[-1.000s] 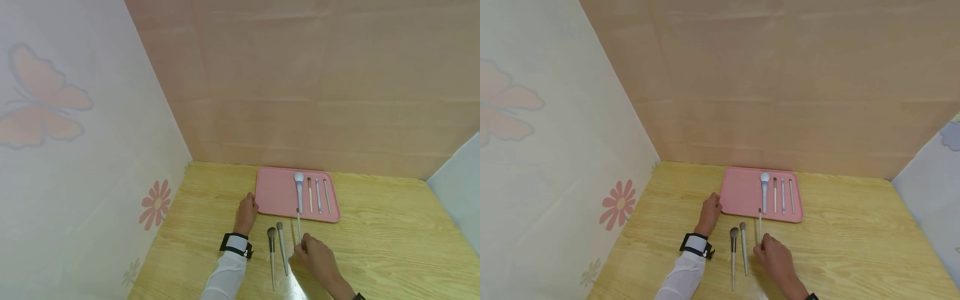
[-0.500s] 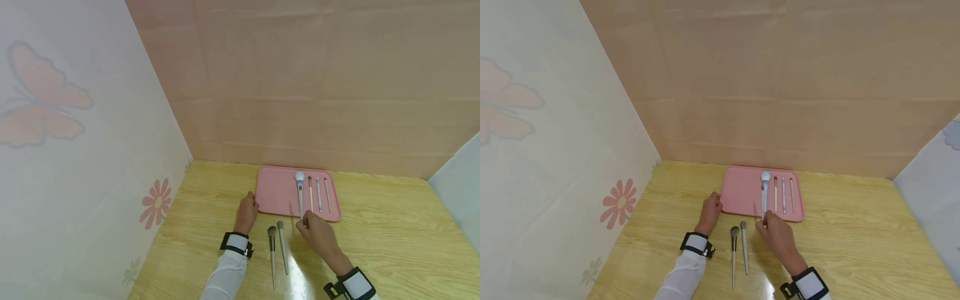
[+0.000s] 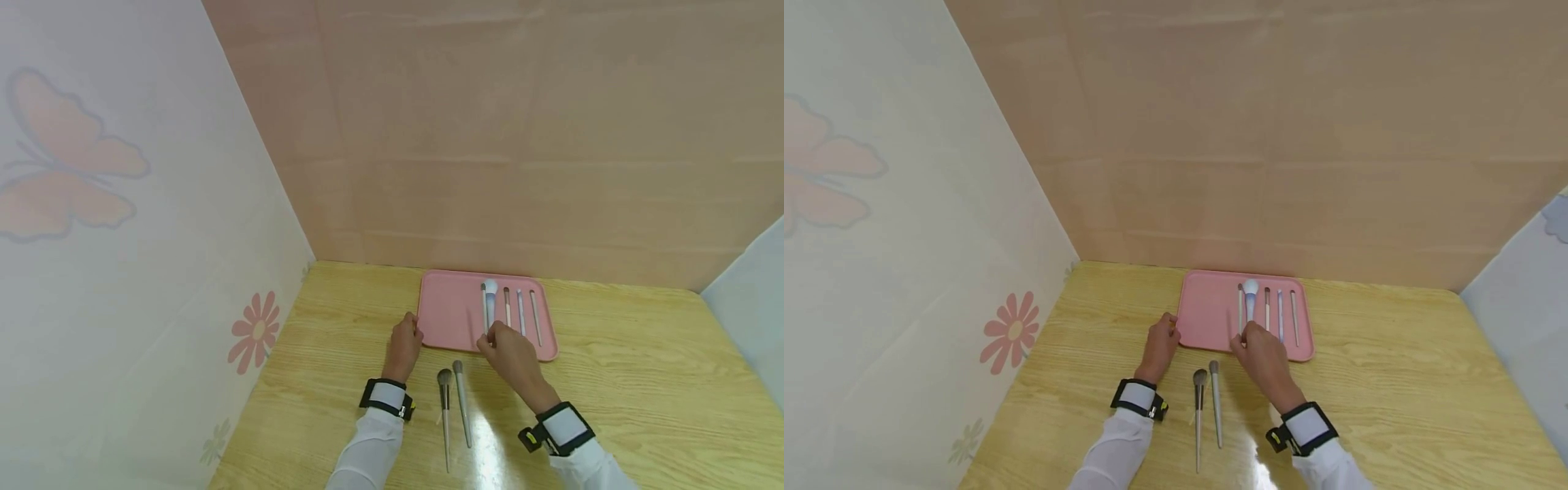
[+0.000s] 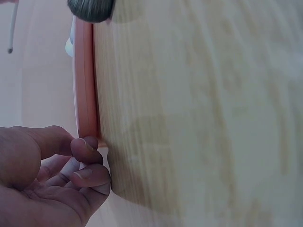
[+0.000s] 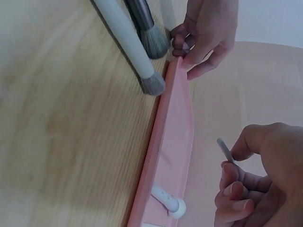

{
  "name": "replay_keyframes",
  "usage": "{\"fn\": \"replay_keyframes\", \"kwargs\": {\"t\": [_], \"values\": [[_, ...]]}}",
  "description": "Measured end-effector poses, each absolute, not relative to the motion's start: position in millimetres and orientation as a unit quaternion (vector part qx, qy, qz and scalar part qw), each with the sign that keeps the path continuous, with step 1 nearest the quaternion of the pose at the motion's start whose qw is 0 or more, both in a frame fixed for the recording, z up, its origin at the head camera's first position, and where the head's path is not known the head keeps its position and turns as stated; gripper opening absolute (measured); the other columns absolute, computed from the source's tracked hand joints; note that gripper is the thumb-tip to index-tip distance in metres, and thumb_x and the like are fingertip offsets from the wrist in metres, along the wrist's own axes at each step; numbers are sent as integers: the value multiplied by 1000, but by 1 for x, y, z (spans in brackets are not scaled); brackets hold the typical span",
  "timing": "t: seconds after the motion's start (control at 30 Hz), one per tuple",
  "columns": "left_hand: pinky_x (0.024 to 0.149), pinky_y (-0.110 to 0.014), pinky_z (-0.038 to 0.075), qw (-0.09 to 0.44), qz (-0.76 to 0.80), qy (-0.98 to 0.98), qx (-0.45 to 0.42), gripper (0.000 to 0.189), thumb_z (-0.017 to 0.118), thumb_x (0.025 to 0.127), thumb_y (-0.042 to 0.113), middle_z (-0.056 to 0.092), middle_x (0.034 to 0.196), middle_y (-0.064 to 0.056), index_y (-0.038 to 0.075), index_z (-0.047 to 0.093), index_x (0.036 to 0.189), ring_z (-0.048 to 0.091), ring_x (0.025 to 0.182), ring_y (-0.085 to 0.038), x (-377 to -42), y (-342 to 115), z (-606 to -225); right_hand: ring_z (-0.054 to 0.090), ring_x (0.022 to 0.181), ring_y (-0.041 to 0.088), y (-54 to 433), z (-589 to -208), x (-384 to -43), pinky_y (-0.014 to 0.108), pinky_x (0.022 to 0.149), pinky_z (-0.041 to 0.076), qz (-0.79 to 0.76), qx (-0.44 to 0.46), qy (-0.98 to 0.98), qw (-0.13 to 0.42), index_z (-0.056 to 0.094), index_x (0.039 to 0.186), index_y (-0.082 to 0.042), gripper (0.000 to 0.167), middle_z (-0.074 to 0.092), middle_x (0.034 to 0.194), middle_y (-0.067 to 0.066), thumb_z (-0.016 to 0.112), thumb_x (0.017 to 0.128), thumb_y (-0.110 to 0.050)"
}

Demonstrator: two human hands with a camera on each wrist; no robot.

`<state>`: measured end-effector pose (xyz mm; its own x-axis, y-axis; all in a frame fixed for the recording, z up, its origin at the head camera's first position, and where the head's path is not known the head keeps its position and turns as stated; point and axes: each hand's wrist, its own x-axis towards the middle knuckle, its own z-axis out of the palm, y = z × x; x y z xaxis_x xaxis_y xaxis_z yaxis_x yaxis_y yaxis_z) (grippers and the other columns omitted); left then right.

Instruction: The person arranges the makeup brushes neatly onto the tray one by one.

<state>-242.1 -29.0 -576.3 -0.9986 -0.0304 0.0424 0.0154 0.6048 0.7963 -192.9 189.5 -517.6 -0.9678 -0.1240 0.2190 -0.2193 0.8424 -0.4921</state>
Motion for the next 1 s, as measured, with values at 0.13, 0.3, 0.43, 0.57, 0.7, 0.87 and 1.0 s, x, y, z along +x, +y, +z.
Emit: {"fn": "replay_keyframes", "kwargs": {"t": [0.13, 0.3, 0.43, 0.57, 0.7, 0.87, 1.0], "values": [[52, -19, 40, 25, -443, -896, 5, 21, 59, 95, 0, 65, 88, -8, 0, 60, 116, 50, 64, -8, -244, -28, -579, 40, 49, 11, 189, -518, -210, 24, 43, 30, 259, 88, -957, 93, 55, 77, -5, 17, 48, 61, 2, 59, 91, -14], [52, -20, 40, 20, -441, -897, 12, 20, 59, 95, 0, 66, 89, -8, 1, 60, 115, 51, 66, -8, -244, -27, -579, 40, 48, 12, 186, -520, -226, 25, 42, 29, 240, 94, -960, 110, 54, 73, -4, 20, 47, 59, 2, 60, 90, -13], [53, -20, 40, 16, -439, -898, 18, 22, 60, 95, 1, 66, 89, -8, 2, 60, 117, 51, 66, -9, -244, -27, -580, 38, 47, 11, 183, -524, -236, 24, 41, 27, 225, 96, -962, 119, 53, 70, -4, 22, 46, 58, 2, 61, 89, -12], [53, -21, 40, 13, -445, -895, 24, 22, 59, 95, 1, 65, 88, -7, 2, 60, 118, 50, 65, -9, -244, -27, -579, 36, 49, 11, 181, -528, -243, 25, 42, 26, 209, 90, -968, 108, 49, 68, -7, 25, 44, 58, 2, 60, 89, -13], [52, -21, 39, 13, -449, -893, 24, 22, 59, 95, 0, 64, 85, -6, 2, 60, 117, 50, 64, -9, -244, -26, -579, 35, 49, 12, 180, -530, -247, 27, 42, 26, 200, 86, -971, 99, 44, 65, -10, 28, 39, 56, 1, 60, 89, -12], [52, -21, 39, 15, -446, -894, 23, 21, 60, 95, 0, 63, 85, -6, 2, 59, 116, 50, 65, -9, -244, -26, -579, 34, 48, 14, 179, -530, -252, 28, 41, 26, 199, 85, -971, 104, 38, 61, -12, 34, 36, 55, 0, 60, 88, -11], [52, -21, 39, 12, -445, -895, 23, 22, 59, 95, 1, 64, 86, -6, 2, 59, 117, 50, 65, -9, -244, -26, -579, 35, 48, 14, 177, -533, -257, 29, 41, 26, 195, 74, -974, 83, 37, 59, -12, 36, 37, 54, 1, 59, 88, -12]]}}
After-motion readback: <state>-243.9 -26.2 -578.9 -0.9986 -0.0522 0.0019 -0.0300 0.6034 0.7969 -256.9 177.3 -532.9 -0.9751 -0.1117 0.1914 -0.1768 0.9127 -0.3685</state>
